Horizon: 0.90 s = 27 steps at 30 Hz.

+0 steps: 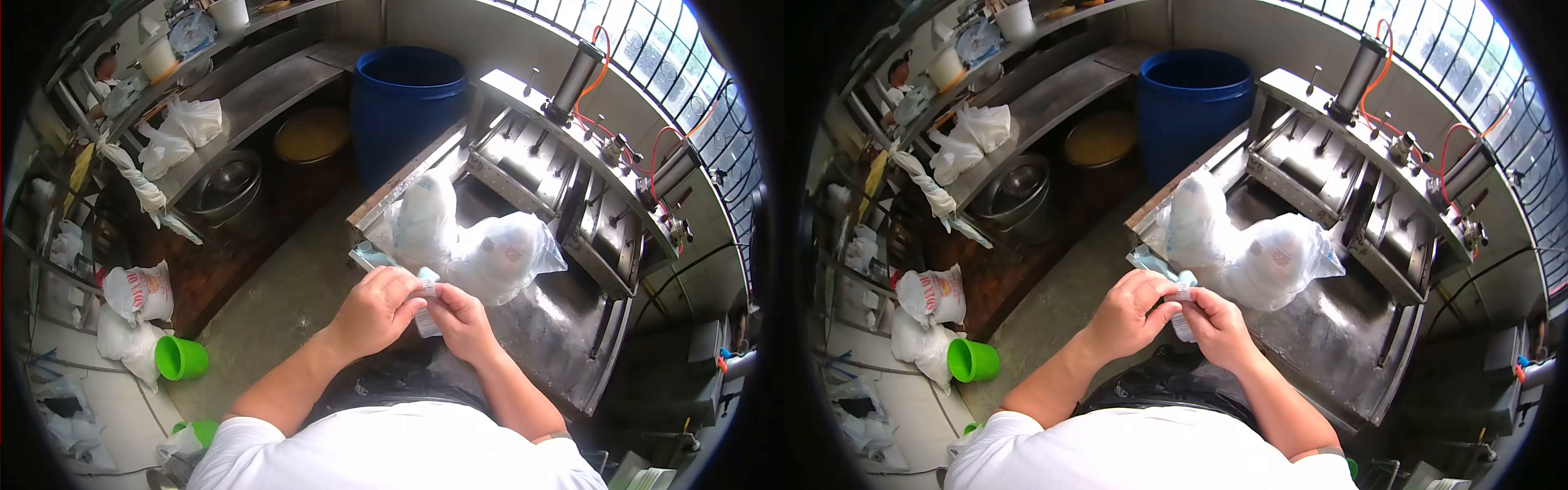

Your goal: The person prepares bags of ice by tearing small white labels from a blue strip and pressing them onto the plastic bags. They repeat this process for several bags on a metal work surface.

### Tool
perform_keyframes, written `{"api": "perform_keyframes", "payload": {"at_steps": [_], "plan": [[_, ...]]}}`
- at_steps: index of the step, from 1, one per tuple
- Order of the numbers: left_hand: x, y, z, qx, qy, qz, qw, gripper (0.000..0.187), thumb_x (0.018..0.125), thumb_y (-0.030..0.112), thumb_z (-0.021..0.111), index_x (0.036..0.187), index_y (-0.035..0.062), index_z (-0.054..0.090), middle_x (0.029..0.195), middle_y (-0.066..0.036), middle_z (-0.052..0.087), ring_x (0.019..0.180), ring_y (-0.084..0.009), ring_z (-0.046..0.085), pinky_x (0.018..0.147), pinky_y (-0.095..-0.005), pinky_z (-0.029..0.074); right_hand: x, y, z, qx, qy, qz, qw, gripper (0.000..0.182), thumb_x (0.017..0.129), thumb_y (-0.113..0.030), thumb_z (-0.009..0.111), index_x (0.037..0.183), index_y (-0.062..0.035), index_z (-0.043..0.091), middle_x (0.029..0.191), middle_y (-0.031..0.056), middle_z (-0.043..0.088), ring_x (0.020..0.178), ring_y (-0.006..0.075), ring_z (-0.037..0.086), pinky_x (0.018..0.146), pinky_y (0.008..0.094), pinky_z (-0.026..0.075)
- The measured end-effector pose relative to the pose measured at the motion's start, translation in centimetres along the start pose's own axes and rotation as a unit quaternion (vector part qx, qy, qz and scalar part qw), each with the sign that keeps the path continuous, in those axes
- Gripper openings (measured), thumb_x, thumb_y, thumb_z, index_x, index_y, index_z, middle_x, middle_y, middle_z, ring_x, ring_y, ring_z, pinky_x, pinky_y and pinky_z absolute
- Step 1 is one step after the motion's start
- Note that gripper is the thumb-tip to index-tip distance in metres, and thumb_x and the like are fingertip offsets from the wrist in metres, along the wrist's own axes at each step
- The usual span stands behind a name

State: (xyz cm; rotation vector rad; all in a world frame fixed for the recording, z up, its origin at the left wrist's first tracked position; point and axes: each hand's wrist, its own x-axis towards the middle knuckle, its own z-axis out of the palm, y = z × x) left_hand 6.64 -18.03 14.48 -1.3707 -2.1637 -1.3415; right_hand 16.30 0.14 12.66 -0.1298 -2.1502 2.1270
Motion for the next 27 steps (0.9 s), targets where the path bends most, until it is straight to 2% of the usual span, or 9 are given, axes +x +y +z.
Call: {"api": "perform_keyframes", "payload": {"at_steps": [5,7,10,13,17,21,23,25,27], "plan": [[0.0,0.0,-0.8,0.018,-0.046,0.017,0.999,0.019,0.089,0.008,0.083,0.105,0.0038,0.074,0.099,-0.012,0.074,0.091,-0.0337,0.070,0.083,-0.0440,0.059,-0.3,-0.7,-0.6,-0.113,-0.058,-0.019,0.992,0.007,0.104,-0.004,0.065,0.108,0.0000,0.070,0.088,0.0075,0.070,0.080,0.0143,0.062,0.073,0.0329,0.053],[0.0,-0.2,-1.1,-0.001,-0.051,0.008,0.999,0.016,0.089,0.008,0.082,0.103,0.0035,0.075,0.098,-0.013,0.074,0.090,-0.0339,0.070,0.082,-0.0438,0.059,-0.1,-0.9,-0.4,-0.203,-0.055,-0.084,0.974,0.004,0.100,-0.002,0.065,0.102,-0.0002,0.067,0.086,0.0174,0.067,0.076,0.0270,0.065,0.071,0.0379,0.053],[0.0,-0.6,-1.2,-0.033,-0.063,0.001,0.997,0.011,0.091,0.007,0.080,0.100,0.0029,0.076,0.095,-0.014,0.074,0.087,-0.0347,0.071,0.080,-0.0440,0.059,0.0,-0.5,-0.5,-0.251,-0.059,-0.110,0.960,0.004,0.098,-0.001,0.063,0.100,-0.0004,0.066,0.086,0.0213,0.065,0.074,0.0353,0.063,0.070,0.0408,0.053],[-0.4,-1.0,-1.5,-0.050,-0.074,-0.017,0.996,0.007,0.094,0.009,0.075,0.096,0.0020,0.074,0.094,-0.016,0.073,0.088,-0.0368,0.071,0.080,-0.0454,0.059,-0.1,-0.4,0.2,-0.232,-0.033,-0.081,0.969,0.002,0.097,-0.001,0.063,0.097,0.0005,0.065,0.082,0.0176,0.063,0.071,0.0297,0.061,0.068,0.0401,0.052],[-0.4,-1.8,-1.8,-0.110,-0.002,-0.116,0.987,0.010,0.097,0.009,0.072,0.097,-0.0006,0.073,0.091,-0.016,0.072,0.086,-0.0380,0.071,0.079,-0.0446,0.059,0.1,0.3,1.1,-0.180,0.015,-0.043,0.983,0.004,0.097,0.000,0.060,0.095,0.0020,0.063,0.079,0.0058,0.058,0.075,0.0130,0.055,0.067,0.0327,0.047],[0.0,-3.0,-2.9,-0.081,0.099,-0.194,0.973,0.009,0.098,0.009,0.071,0.097,0.0003,0.072,0.092,-0.016,0.071,0.086,-0.0372,0.071,0.079,-0.0445,0.058,0.7,3.3,0.7,-0.128,0.063,-0.003,0.990,0.024,0.097,0.001,0.060,0.119,0.0006,0.070,0.091,0.0096,0.069,0.084,0.0149,0.064,0.077,0.0296,0.053],[0.5,-3.2,-3.4,0.058,0.183,-0.080,0.978,0.008,0.099,0.010,0.071,0.102,0.0021,0.071,0.093,-0.015,0.071,0.085,-0.0362,0.070,0.077,-0.0450,0.058,0.5,1.7,1.5,-0.222,0.063,-0.036,0.972,0.033,0.097,0.001,0.060,0.129,-0.0003,0.068,0.096,0.0115,0.070,0.089,0.0168,0.066,0.081,0.0307,0.055],[0.2,-3.4,-2.4,0.101,0.184,-0.049,0.976,0.012,0.096,0.011,0.073,0.106,0.0039,0.070,0.099,-0.013,0.070,0.089,-0.0337,0.070,0.079,-0.0449,0.058,0.4,-0.1,2.2,-0.314,0.068,-0.060,0.945,0.042,0.097,0.002,0.061,0.138,-0.0013,0.066,0.100,0.0134,0.072,0.093,0.0188,0.069,0.085,0.0318,0.056],[-0.2,-3.1,-1.3,0.184,0.098,0.052,0.977,0.019,0.090,0.012,0.075,0.107,0.0040,0.070,0.106,-0.013,0.069,0.096,-0.0317,0.069,0.083,-0.0439,0.058,1.0,-1.1,2.3,-0.273,-0.055,-0.017,0.960,0.054,0.097,0.002,0.062,0.150,-0.0036,0.060,0.104,0.0161,0.072,0.099,0.0216,0.071,0.090,0.0344,0.058]]}}
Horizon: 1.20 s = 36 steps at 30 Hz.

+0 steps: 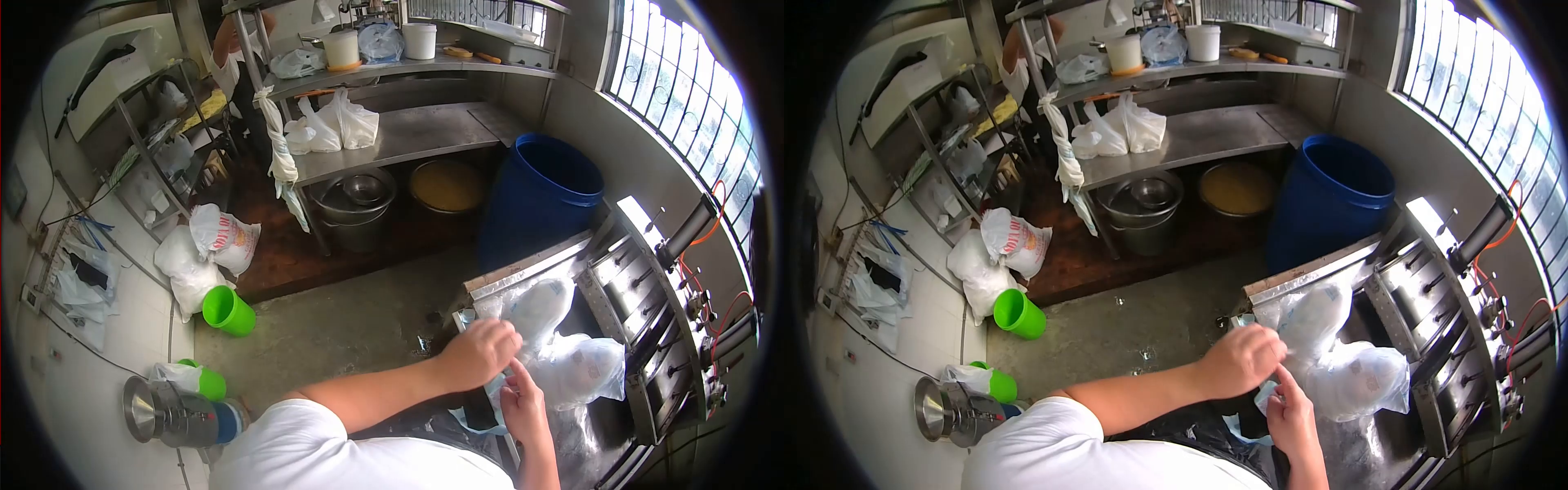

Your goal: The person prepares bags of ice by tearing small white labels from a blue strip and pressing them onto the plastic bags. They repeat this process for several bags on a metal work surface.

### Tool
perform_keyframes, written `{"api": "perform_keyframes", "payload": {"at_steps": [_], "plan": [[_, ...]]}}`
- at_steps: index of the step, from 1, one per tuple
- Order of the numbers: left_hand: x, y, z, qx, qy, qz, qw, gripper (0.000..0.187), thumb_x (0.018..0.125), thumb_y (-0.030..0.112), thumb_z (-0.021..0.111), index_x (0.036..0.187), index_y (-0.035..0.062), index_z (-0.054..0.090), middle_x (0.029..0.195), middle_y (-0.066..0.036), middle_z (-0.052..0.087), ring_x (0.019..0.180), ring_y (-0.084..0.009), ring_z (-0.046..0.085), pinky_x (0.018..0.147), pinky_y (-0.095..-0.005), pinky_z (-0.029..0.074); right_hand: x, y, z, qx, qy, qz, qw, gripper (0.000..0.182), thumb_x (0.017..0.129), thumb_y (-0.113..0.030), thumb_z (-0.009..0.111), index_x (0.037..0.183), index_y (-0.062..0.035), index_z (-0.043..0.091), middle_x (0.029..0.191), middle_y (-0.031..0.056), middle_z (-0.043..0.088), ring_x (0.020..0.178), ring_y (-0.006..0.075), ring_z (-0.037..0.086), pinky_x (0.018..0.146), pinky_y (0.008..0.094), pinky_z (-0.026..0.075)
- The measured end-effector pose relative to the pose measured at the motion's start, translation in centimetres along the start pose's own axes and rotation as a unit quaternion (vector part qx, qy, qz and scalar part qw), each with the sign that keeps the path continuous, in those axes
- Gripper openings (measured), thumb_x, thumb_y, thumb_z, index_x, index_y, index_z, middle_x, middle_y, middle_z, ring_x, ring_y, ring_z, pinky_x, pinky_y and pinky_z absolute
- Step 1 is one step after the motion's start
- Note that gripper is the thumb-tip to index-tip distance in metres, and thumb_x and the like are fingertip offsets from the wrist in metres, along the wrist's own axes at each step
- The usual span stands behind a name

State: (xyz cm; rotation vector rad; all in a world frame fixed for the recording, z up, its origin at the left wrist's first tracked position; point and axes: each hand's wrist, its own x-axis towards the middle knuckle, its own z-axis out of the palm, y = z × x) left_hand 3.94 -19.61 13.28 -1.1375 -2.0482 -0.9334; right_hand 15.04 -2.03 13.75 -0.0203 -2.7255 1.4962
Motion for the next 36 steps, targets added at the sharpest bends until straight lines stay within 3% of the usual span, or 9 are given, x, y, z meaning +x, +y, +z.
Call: {"api": "perform_keyframes", "payload": {"at_steps": [5,12,15,16,18,20,23,29,36], "plan": [[-1.1,2.3,1.4,-0.028,-0.038,0.040,0.998,0.028,0.088,0.013,0.075,0.113,0.0011,0.072,0.111,-0.011,0.068,0.101,-0.0305,0.068,0.088,-0.0428,0.058,1.1,1.6,-0.4,0.156,0.010,0.018,0.987,0.037,0.094,0.010,0.059,0.130,0.0033,0.067,0.107,0.0083,0.074,0.099,0.0146,0.068,0.089,0.0313,0.057],[-0.2,2.3,0.0,-0.150,-0.038,0.023,0.988,0.017,0.099,0.015,0.074,0.110,0.0022,0.073,0.106,-0.012,0.069,0.099,-0.0276,0.069,0.088,-0.0389,0.057,0.3,2.1,-0.6,0.087,0.071,-0.051,0.992,0.052,0.093,0.011,0.057,0.144,0.0037,0.060,0.125,0.0180,0.075,0.116,0.0234,0.072,0.098,0.0368,0.057],[-0.5,1.7,1.1,-0.460,-0.114,-0.370,0.799,0.028,0.109,0.030,0.070,0.113,0.0023,0.070,0.098,-0.003,0.070,0.090,-0.0129,0.065,0.083,-0.0296,0.054,0.2,1.7,-1.1,-0.112,0.099,-0.186,0.971,0.056,0.096,0.003,0.064,0.152,0.0024,0.055,0.118,0.0232,0.074,0.089,0.0378,0.077,0.080,0.0412,0.062],[-0.8,1.1,1.5,-0.460,-0.113,-0.369,0.800,0.028,0.109,0.030,0.070,0.113,0.0023,0.070,0.098,-0.003,0.070,0.090,-0.0129,0.065,0.083,-0.0296,0.054,0.2,1.6,-1.3,-0.112,0.100,-0.188,0.971,0.056,0.096,0.003,0.064,0.152,0.0024,0.055,0.118,0.0232,0.074,0.089,0.0378,0.077,0.080,0.0412,0.062],[-0.3,0.6,1.1,-0.601,-0.204,-0.426,0.645,0.029,0.109,0.031,0.071,0.110,0.0024,0.068,0.089,-0.003,0.069,0.081,-0.0094,0.061,0.075,-0.0286,0.053,0.1,1.6,-1.4,-0.200,0.031,-0.163,0.966,0.055,0.097,-0.004,0.066,0.150,0.0014,0.056,0.110,0.0201,0.073,0.081,0.0409,0.074,0.072,0.0466,0.061],[-0.4,1.0,1.0,-0.578,-0.191,-0.422,0.672,0.027,0.109,0.029,0.070,0.107,0.0017,0.068,0.086,-0.003,0.068,0.079,-0.0113,0.062,0.075,-0.0308,0.053,0.1,1.9,-1.4,-0.192,0.026,-0.157,0.968,0.055,0.098,-0.006,0.065,0.152,0.0001,0.055,0.115,0.0233,0.072,0.084,0.0461,0.072,0.074,0.0528,0.059],[-1.0,0.6,1.0,-0.389,-0.219,-0.344,0.826,0.020,0.107,0.022,0.071,0.108,0.0016,0.073,0.092,-0.005,0.072,0.086,-0.0114,0.064,0.079,-0.0320,0.054,0.1,2.5,-1.1,-0.229,0.034,-0.159,0.960,0.058,0.095,-0.007,0.068,0.152,-0.0040,0.057,0.102,0.0165,0.071,0.076,0.0394,0.072,0.067,0.0487,0.059],[-1.8,1.2,2.3,-0.298,-0.100,-0.253,0.915,0.010,0.103,0.011,0.075,0.099,0.0010,0.074,0.090,-0.007,0.071,0.082,-0.0124,0.065,0.073,-0.0321,0.055,-0.5,2.9,-1.7,-0.255,0.024,-0.051,0.965,0.063,0.099,-0.013,0.069,0.159,-0.0152,0.053,0.100,0.0164,0.070,0.079,0.0416,0.072,0.072,0.0532,0.059],[-0.5,-0.8,4.5,-0.400,-0.122,-0.323,0.849,0.009,0.107,0.009,0.070,0.103,0.0017,0.071,0.088,0.001,0.066,0.082,-0.0073,0.060,0.075,-0.0251,0.050,-2.6,6.6,-2.4,-0.132,0.034,0.022,0.990,0.044,0.102,-0.024,0.070,0.141,-0.0041,0.063,0.115,0.0233,0.075,0.101,0.0431,0.074,0.086,0.0516,0.060]]}}
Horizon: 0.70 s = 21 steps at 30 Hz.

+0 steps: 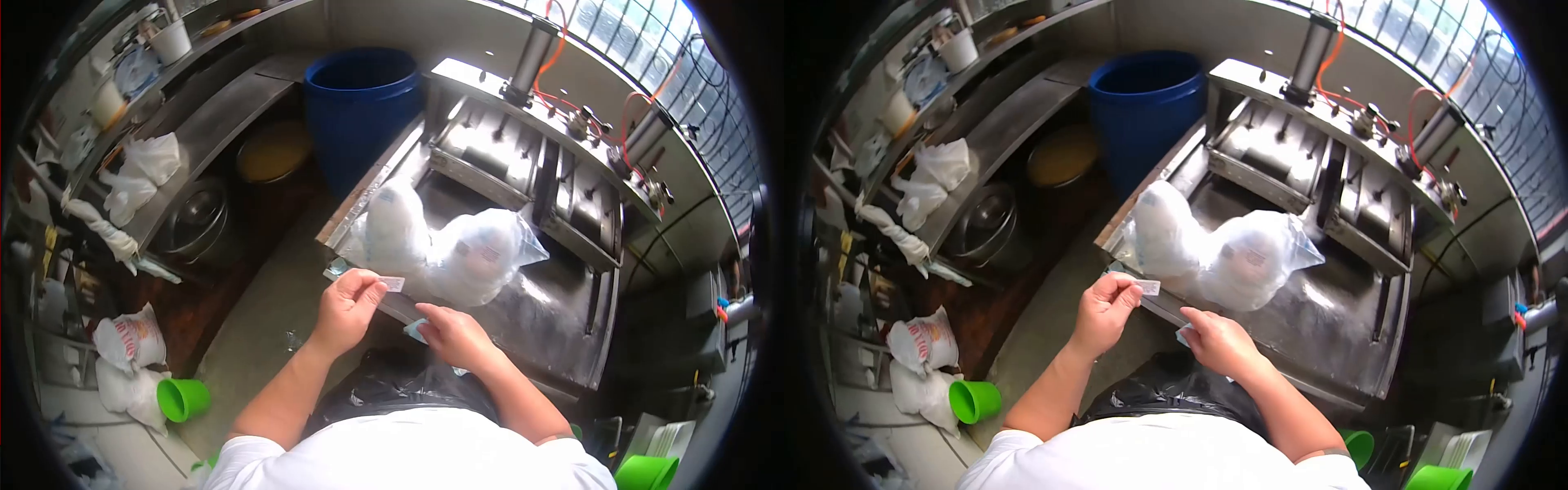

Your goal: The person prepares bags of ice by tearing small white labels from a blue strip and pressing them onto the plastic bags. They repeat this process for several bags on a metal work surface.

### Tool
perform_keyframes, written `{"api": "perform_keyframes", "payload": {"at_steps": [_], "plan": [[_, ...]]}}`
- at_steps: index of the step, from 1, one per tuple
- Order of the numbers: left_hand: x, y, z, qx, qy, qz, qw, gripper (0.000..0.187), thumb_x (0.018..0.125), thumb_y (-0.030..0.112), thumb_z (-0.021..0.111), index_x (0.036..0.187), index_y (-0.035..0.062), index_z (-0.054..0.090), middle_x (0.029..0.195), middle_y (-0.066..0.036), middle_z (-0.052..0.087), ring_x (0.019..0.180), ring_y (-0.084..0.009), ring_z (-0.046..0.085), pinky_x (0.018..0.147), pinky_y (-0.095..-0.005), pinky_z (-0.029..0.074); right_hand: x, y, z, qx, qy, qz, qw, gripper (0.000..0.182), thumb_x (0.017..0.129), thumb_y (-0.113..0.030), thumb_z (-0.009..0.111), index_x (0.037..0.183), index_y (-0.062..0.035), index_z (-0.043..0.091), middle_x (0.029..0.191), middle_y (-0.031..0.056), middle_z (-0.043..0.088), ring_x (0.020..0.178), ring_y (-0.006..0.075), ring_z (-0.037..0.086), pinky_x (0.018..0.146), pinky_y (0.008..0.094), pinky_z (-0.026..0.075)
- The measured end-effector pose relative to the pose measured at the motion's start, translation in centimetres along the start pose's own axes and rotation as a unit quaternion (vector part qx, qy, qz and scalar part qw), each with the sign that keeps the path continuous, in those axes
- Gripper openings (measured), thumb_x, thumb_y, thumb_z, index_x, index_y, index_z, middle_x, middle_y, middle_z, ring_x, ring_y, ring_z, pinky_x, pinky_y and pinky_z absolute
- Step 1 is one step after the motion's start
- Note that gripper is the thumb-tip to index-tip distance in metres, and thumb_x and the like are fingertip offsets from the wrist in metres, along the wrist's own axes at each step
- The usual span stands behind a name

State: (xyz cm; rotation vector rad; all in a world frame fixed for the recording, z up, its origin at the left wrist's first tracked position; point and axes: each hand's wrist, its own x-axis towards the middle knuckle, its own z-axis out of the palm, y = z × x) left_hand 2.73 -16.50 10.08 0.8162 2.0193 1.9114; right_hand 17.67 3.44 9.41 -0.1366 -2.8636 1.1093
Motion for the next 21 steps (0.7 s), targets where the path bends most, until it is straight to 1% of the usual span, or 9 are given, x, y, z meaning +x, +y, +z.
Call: {"api": "perform_keyframes", "payload": {"at_steps": [7,9,12,13,14,18,19,20,21], "plan": [[10.4,-2.8,1.0,0.086,0.044,0.037,0.995,0.017,0.106,0.017,0.072,0.104,-0.0002,0.072,0.081,-0.002,0.069,0.075,-0.0093,0.062,0.071,-0.0275,0.052,0.3,0.3,0.6,0.043,-0.013,0.007,0.999,0.042,0.103,-0.025,0.070,0.138,-0.0025,0.065,0.114,0.0248,0.075,0.103,0.0443,0.073,0.089,0.0516,0.059],[13.0,-4.2,1.4,0.127,0.044,0.064,0.989,0.018,0.102,0.016,0.071,0.108,-0.0010,0.073,0.089,-0.015,0.077,0.080,-0.0258,0.073,0.077,-0.0383,0.057,1.1,0.2,0.5,0.040,-0.009,-0.004,0.999,0.042,0.103,-0.024,0.070,0.137,-0.0020,0.065,0.114,0.0250,0.075,0.102,0.0443,0.073,0.088,0.0514,0.059],[13.6,-4.1,1.8,0.170,0.059,0.063,0.982,0.018,0.100,0.013,0.071,0.109,-0.0017,0.073,0.097,-0.022,0.079,0.087,-0.0365,0.077,0.082,-0.0440,0.059,3.4,0.1,0.0,0.059,-0.011,0.030,0.998,0.042,0.102,-0.025,0.072,0.137,-0.0023,0.065,0.112,0.0248,0.075,0.101,0.0434,0.074,0.087,0.0515,0.059],[13.5,-3.9,1.8,0.183,0.060,0.068,0.979,0.018,0.100,0.015,0.071,0.108,-0.0015,0.073,0.096,-0.024,0.078,0.091,-0.0400,0.076,0.083,-0.0457,0.059,4.8,0.5,0.0,0.064,0.053,0.021,0.996,0.044,0.101,-0.025,0.073,0.138,-0.0034,0.064,0.108,0.0243,0.075,0.099,0.0440,0.074,0.086,0.0519,0.059],[13.5,-3.8,1.8,0.187,0.065,0.068,0.978,0.018,0.100,0.015,0.071,0.108,-0.0015,0.073,0.096,-0.024,0.078,0.091,-0.0400,0.076,0.083,-0.0457,0.059,6.3,0.7,-0.1,0.071,0.117,0.010,0.991,0.046,0.100,-0.026,0.074,0.139,-0.0046,0.064,0.104,0.0237,0.075,0.097,0.0446,0.074,0.085,0.0523,0.059],[13.6,-4.3,1.2,0.151,0.055,0.057,0.985,0.021,0.100,0.019,0.072,0.105,-0.0009,0.073,0.095,-0.024,0.078,0.090,-0.0412,0.076,0.083,-0.0467,0.058,14.3,-0.4,-3.0,-0.035,0.247,-0.026,0.968,0.066,0.101,-0.036,0.073,0.157,-0.0099,0.050,0.127,0.0276,0.065,0.103,0.0476,0.072,0.090,0.0535,0.059],[13.7,-4.4,1.1,0.179,0.048,0.048,0.982,0.020,0.100,0.019,0.074,0.103,-0.0005,0.073,0.091,-0.019,0.078,0.084,-0.0313,0.074,0.078,-0.0421,0.058,15.8,-1.6,-4.6,-0.056,0.205,-0.009,0.977,0.073,0.101,-0.040,0.072,0.163,-0.0135,0.044,0.138,0.0274,0.058,0.109,0.0477,0.071,0.093,0.0528,0.058],[13.6,-4.5,1.0,0.206,0.040,0.038,0.977,0.020,0.100,0.019,0.076,0.100,-0.0001,0.074,0.086,-0.015,0.078,0.077,-0.0215,0.073,0.073,-0.0375,0.057,17.3,-2.1,-5.2,-0.073,0.210,-0.033,0.974,0.071,0.100,-0.037,0.073,0.162,-0.0166,0.046,0.137,0.0225,0.063,0.110,0.0468,0.071,0.094,0.0519,0.058],[13.6,-4.4,1.0,0.214,0.052,0.052,0.974,0.024,0.100,0.024,0.077,0.098,0.0006,0.074,0.083,-0.015,0.077,0.076,-0.0225,0.074,0.073,-0.0376,0.057,18.5,-2.2,-5.6,-0.057,0.169,-0.066,0.982,0.066,0.100,-0.036,0.073,0.159,-0.0169,0.051,0.137,0.0198,0.064,0.110,0.0458,0.071,0.095,0.0514,0.058]]}}
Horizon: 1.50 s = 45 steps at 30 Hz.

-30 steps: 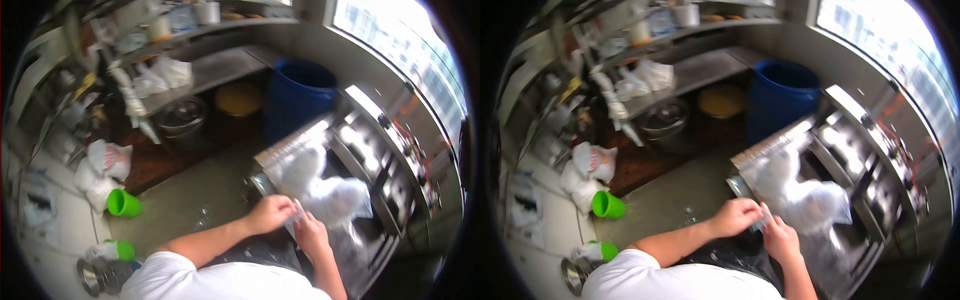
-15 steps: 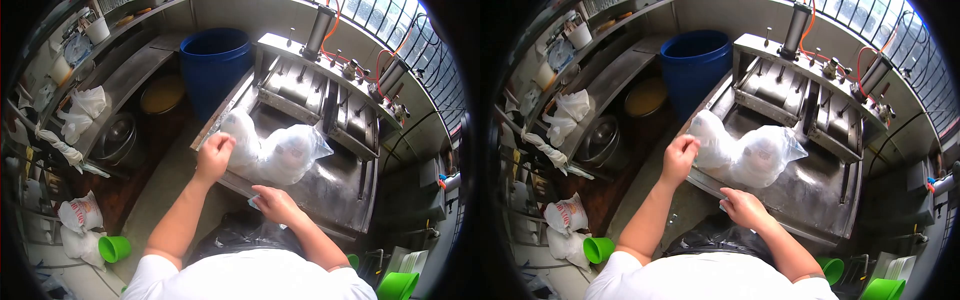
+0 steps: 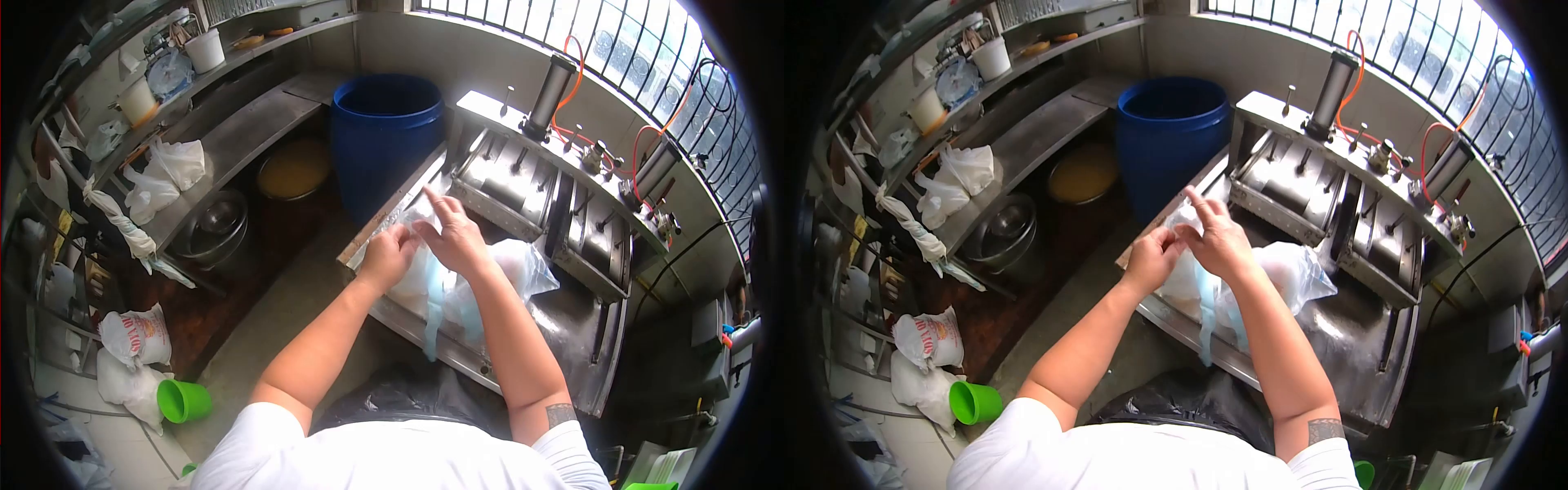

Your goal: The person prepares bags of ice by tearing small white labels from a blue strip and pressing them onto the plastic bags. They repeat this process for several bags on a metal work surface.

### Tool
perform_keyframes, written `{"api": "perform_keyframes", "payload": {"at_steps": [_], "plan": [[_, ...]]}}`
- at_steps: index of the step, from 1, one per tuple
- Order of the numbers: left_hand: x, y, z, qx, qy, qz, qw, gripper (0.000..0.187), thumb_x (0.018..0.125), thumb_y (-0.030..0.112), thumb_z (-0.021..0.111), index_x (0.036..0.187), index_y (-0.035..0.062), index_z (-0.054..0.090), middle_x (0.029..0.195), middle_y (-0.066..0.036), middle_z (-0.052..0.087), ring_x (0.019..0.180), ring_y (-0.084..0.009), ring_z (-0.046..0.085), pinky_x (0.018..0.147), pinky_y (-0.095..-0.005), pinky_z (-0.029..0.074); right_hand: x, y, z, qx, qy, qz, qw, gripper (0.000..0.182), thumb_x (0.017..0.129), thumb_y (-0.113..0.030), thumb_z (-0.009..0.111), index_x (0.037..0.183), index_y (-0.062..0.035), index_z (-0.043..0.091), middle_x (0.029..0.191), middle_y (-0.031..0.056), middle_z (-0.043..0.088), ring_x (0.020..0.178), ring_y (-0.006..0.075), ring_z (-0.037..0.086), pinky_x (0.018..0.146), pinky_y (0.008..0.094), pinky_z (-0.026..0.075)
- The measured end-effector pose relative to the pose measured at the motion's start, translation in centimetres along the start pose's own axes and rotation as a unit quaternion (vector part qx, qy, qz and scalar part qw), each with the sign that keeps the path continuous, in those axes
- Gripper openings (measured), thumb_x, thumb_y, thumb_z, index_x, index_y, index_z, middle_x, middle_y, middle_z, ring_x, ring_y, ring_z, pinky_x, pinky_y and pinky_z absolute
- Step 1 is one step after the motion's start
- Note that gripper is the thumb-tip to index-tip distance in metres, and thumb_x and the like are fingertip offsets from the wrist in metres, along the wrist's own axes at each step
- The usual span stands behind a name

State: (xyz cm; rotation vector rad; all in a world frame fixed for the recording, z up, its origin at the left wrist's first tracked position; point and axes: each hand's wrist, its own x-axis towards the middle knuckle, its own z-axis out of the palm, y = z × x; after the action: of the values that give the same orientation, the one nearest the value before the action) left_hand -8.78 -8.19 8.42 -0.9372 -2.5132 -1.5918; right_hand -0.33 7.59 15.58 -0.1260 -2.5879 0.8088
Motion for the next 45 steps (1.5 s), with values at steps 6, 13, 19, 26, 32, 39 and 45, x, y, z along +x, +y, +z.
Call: {"api": "perform_keyframes", "payload": {"at_steps": [6,13,19,26,32,39,45], "plan": [[0.2,1.6,-2.3,0.082,-0.009,-0.041,0.996,0.035,0.098,0.035,0.081,0.092,0.0010,0.074,0.080,-0.018,0.074,0.076,-0.0274,0.075,0.074,-0.0403,0.058,1.6,1.3,2.1,0.033,-0.043,-0.045,0.997,0.039,0.100,-0.025,0.072,0.136,-0.0116,0.065,0.134,0.0143,0.068,0.110,0.0437,0.072,0.096,0.0511,0.058],[-0.4,-6.0,-0.8,-0.176,0.054,-0.069,0.981,0.039,0.099,0.032,0.083,0.121,0.0025,0.070,0.106,-0.001,0.074,0.090,-0.0139,0.069,0.083,-0.0329,0.059,-2.1,3.1,3.6,0.079,-0.004,0.028,0.997,0.086,0.090,-0.029,0.088,0.162,-0.0141,0.043,0.150,0.0233,0.058,0.136,0.0433,0.060,0.111,0.0483,0.052],[0.4,-2.7,-2.5,-0.126,-0.012,-0.047,0.991,0.016,0.102,0.017,0.077,0.106,0.0015,0.073,0.088,-0.003,0.073,0.076,-0.0113,0.063,0.072,-0.0305,0.054,-5.5,3.5,5.4,0.103,-0.048,0.132,0.985,0.113,0.083,-0.034,0.093,0.171,-0.0104,0.025,0.157,0.0309,0.049,0.148,0.0447,0.049,0.121,0.0471,0.044],[0.9,3.7,-5.2,-0.061,0.072,0.109,0.990,0.006,0.100,0.007,0.073,0.098,0.0019,0.073,0.086,-0.013,0.071,0.075,-0.0252,0.068,0.071,-0.0365,0.054,-5.6,3.4,5.4,0.039,-0.001,0.141,0.989,0.044,0.095,-0.022,0.079,0.127,0.0019,0.061,0.126,0.0291,0.066,0.121,0.0478,0.063,0.101,0.0523,0.053],[0.1,9.0,-8.2,-0.240,0.031,0.092,0.966,0.021,0.106,0.024,0.073,0.108,0.0036,0.075,0.090,0.000,0.070,0.081,-0.0084,0.062,0.077,-0.0263,0.052,-7.0,-1.1,0.1,0.067,0.113,0.103,0.986,0.009,0.102,-0.008,0.066,0.108,-0.0023,0.066,0.102,0.0235,0.071,0.096,0.0468,0.069,0.083,0.0526,0.055],[-0.9,9.0,-8.2,-0.328,-0.100,-0.011,0.939,0.086,0.102,0.075,0.053,0.139,-0.0018,0.061,0.133,-0.011,0.069,0.121,-0.0181,0.065,0.104,-0.0361,0.053,-13.8,-3.9,-10.7,0.074,0.174,-0.050,0.981,0.019,0.090,0.009,0.068,0.106,-0.0014,0.069,0.104,0.0203,0.071,0.089,0.0432,0.071,0.077,0.0430,0.059],[-6.7,14.6,-3.7,-0.512,-0.393,-0.196,0.739,0.026,0.108,0.024,0.071,0.120,0.0010,0.071,0.108,-0.004,0.074,0.098,-0.0101,0.068,0.089,-0.0286,0.056,-21.5,-1.3,-14.0,0.010,0.098,-0.067,0.993,0.034,0.071,0.003,0.074,0.105,-0.0004,0.071,0.116,0.0148,0.074,0.085,0.0337,0.076,0.068,0.0370,0.061]]}}
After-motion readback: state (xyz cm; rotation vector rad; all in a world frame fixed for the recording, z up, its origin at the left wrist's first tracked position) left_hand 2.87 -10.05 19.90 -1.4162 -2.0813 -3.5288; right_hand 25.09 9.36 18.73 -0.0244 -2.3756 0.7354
